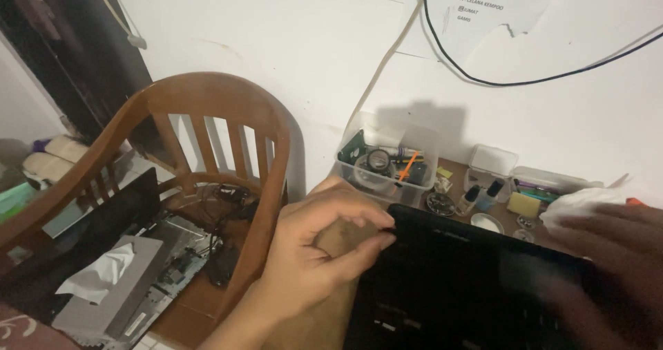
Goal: Assembling a laptop screen by aligning it with the bezel and snapping the components together on a repair bench.
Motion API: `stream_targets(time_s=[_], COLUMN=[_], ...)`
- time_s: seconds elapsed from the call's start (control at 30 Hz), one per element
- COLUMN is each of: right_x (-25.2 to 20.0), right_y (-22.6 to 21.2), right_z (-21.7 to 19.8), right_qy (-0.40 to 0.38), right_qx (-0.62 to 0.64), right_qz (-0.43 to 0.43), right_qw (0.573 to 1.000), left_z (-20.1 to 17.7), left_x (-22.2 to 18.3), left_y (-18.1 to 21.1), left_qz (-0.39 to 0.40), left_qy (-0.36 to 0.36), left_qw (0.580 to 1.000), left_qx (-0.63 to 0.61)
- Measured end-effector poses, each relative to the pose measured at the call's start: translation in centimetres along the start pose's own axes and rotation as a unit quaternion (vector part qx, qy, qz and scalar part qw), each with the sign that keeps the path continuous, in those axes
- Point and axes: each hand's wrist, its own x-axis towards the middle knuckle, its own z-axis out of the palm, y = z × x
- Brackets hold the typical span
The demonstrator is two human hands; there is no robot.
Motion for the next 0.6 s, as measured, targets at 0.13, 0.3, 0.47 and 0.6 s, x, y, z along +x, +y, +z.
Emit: stream_targets(time_s=[0.13,0.3,0.47,0.6], right_x=[5.9,7.8,8.4,8.5], right_y=[-6.3,-7.8,-8.0,-8.1], right_z=[0.3,2.1,2.8,3.1], right_qy=[-0.033,-0.123,-0.072,-0.053], right_qx=[-0.017,-0.021,0.043,0.067], right_qz=[0.014,0.072,0.036,0.024], right_qw=[0.999,0.99,0.996,0.996], left_z=[-0.3,-0.7,-0.7,-0.7], left_x=[0.5,1.3,1.8,1.9], left_y=[0.6,0.2,0.1,0.0], left_qz=[0.001,0.025,0.045,0.026], left_qy=[-0.022,-0.027,-0.033,-0.035], left_qw=[1.0,0.998,0.998,0.999], left_qx=[0.002,0.046,0.026,0.013])
